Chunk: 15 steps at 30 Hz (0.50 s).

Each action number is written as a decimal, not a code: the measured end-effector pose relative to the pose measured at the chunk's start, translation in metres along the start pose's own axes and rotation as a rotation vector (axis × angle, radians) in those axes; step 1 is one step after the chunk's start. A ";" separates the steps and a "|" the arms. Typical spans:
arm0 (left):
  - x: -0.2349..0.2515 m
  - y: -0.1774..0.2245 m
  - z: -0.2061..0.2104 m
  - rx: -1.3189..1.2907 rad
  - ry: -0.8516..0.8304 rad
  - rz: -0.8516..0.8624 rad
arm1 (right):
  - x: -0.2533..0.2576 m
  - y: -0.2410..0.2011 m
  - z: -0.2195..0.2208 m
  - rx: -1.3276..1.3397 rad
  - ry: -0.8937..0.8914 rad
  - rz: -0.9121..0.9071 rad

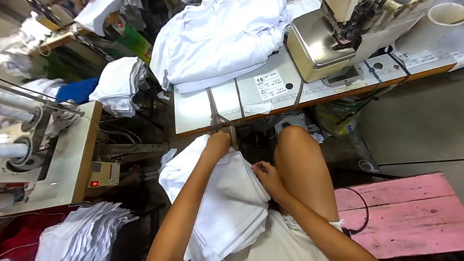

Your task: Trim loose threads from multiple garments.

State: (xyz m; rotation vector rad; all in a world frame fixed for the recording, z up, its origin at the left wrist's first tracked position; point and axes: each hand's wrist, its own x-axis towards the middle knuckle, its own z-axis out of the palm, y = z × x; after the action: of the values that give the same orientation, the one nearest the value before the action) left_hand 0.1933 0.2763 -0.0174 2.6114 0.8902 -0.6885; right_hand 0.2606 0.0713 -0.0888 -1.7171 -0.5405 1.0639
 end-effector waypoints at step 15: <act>-0.006 -0.025 0.008 -0.327 0.232 0.077 | 0.072 -0.014 0.030 0.262 -0.164 0.226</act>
State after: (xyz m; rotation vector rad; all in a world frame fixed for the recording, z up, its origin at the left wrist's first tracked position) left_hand 0.1709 0.2889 -0.0242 2.4429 0.8755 -0.1990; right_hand 0.2742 0.1469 -0.1087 -1.4918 -0.2967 1.3812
